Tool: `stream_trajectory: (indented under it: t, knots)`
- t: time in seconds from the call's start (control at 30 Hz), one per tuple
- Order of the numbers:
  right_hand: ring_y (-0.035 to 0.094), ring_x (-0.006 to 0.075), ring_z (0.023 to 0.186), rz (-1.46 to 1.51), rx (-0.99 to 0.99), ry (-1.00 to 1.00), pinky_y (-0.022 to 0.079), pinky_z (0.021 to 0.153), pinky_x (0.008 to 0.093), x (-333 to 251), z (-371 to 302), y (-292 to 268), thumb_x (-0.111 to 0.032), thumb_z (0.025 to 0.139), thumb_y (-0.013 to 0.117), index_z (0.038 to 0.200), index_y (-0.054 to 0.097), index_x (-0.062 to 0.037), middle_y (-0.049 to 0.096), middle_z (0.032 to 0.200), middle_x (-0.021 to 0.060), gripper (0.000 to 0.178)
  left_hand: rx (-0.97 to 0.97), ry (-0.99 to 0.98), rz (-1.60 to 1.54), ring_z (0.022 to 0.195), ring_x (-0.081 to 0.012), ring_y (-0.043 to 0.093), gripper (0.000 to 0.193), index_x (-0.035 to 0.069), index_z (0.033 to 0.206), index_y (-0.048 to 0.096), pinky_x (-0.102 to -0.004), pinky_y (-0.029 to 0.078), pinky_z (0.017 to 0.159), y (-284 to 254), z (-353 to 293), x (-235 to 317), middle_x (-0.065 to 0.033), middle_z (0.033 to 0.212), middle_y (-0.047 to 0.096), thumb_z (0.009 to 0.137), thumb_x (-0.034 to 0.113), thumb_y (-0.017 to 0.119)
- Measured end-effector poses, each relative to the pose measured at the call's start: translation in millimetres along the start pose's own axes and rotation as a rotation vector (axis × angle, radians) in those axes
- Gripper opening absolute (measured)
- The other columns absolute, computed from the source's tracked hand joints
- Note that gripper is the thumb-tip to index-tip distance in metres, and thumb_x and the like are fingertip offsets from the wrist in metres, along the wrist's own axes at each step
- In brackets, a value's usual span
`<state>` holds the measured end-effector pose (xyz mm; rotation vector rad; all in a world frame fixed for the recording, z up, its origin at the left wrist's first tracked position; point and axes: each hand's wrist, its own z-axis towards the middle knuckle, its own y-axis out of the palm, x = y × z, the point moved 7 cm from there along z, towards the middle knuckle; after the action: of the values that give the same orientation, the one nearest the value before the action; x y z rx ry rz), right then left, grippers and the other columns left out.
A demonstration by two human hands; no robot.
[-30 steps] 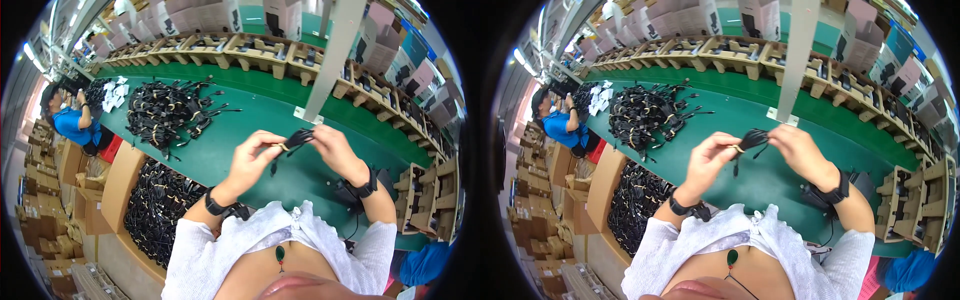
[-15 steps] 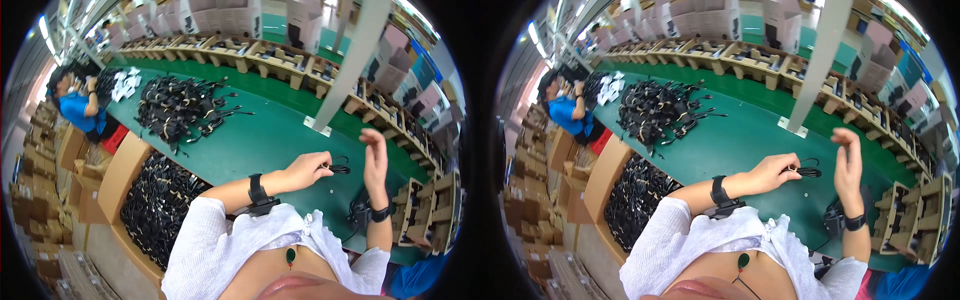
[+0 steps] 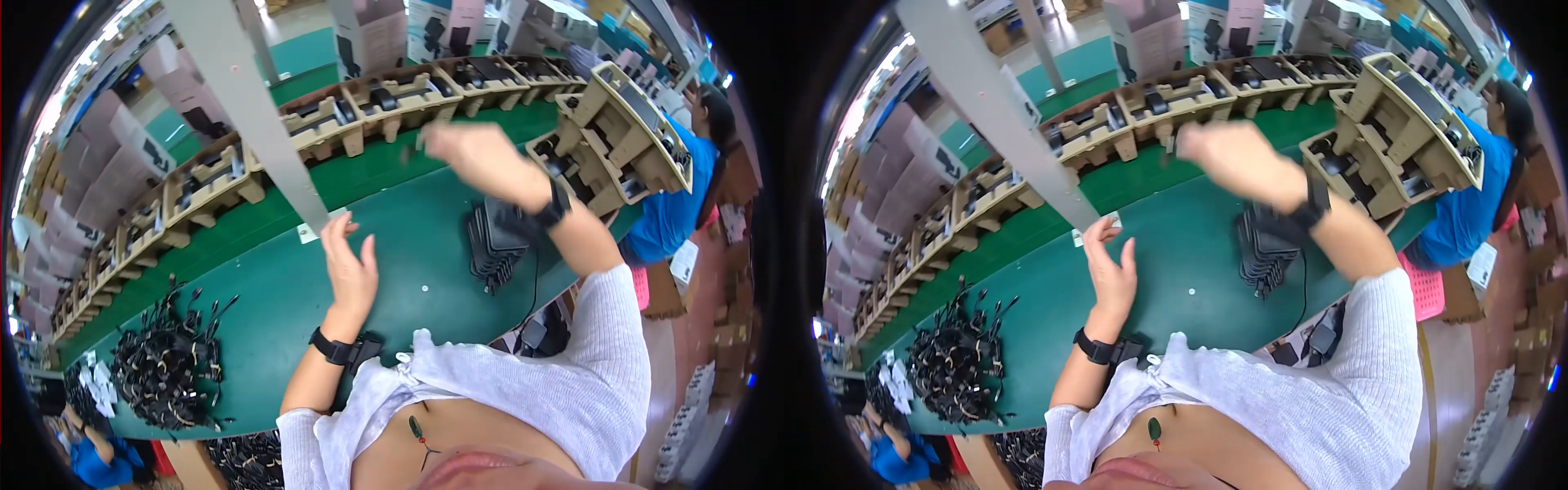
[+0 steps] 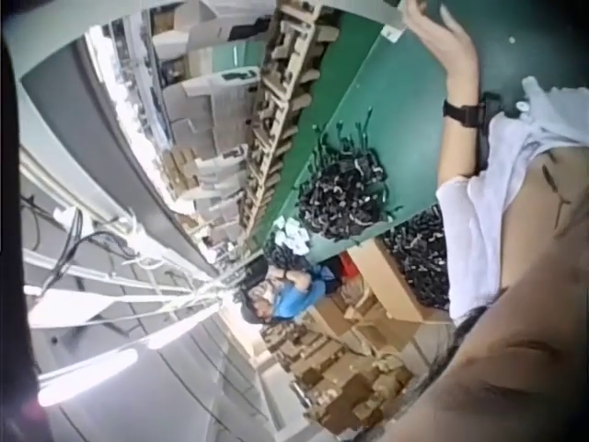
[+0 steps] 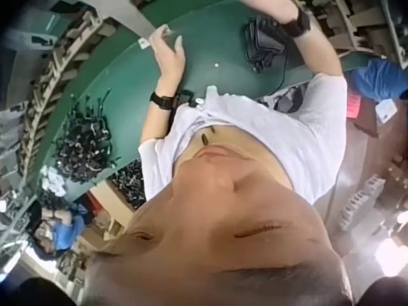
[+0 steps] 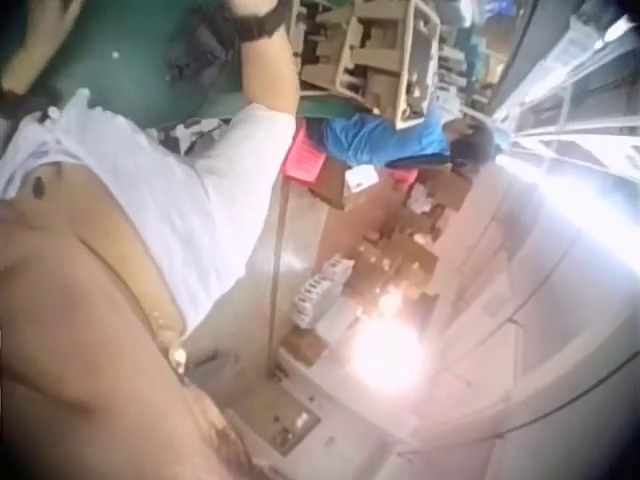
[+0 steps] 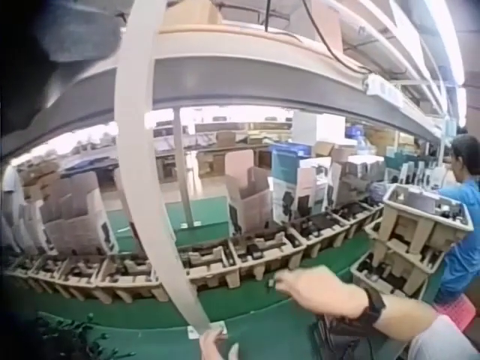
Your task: The person picks up a cable and a black component, connects them, and places the assembly into a cardboard tray. They repeat this process multiple times, occasionally moving stacks of components and cables on the table.
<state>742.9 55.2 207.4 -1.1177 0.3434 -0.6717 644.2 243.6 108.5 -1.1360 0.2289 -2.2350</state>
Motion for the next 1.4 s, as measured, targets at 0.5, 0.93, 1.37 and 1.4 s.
stream_trajectory:
  t: [0.5, 0.93, 1.37, 1.4]
  knots:
    - [0.059, 0.0366, 0.102, -0.245, -0.337, 0.726, 0.047, 0.085, 0.0451, 284, 90, 87, -0.029, 0.089, 0.054, 0.105, 0.063, -0.0033, 0.063, 0.108, 0.0202, 0.032, -0.153, -0.198, 0.004, 0.102, -0.0333, 0.053, 0.034, 0.000, 0.108, 0.052, -0.0381, 0.044, 0.089, 5, -28, -69, -0.0181, 0.113, 0.049, 0.075, -0.009, 0.057]
    - [0.059, 0.0435, 0.093, 0.039, 0.112, 0.800, 0.047, 0.081, 0.0488, 309, 77, 164, -0.020, 0.089, 0.050, 0.103, 0.048, 0.0006, 0.062, 0.095, 0.0297, 0.025, -0.190, -0.273, 0.029, 0.107, -0.0341, 0.051, 0.028, 0.000, 0.104, 0.054, -0.0385, 0.041, 0.093, -7, -21, -69, -0.0173, 0.114, 0.050, 0.077, -0.007, 0.057]
    - [0.062, 0.0346, 0.088, -0.610, -0.321, 0.454, 0.049, 0.075, 0.0426, 287, 103, 153, -0.021, 0.085, 0.047, 0.093, 0.067, -0.0089, 0.066, 0.092, 0.0158, 0.025, -0.212, -0.268, 0.019, 0.104, -0.0347, 0.052, 0.024, -0.001, 0.099, 0.057, -0.0393, 0.043, 0.089, -15, -18, -69, -0.0182, 0.113, 0.050, 0.076, -0.008, 0.058]
    - [0.061, 0.0353, 0.089, -0.373, -0.246, 0.525, 0.048, 0.076, 0.0424, 293, 104, 151, -0.022, 0.084, 0.050, 0.096, 0.066, -0.0099, 0.066, 0.095, 0.0163, 0.023, -0.207, -0.260, 0.027, 0.104, -0.0344, 0.053, 0.023, -0.001, 0.098, 0.057, -0.0393, 0.044, 0.089, -16, -18, -69, -0.0183, 0.113, 0.050, 0.076, -0.008, 0.058]
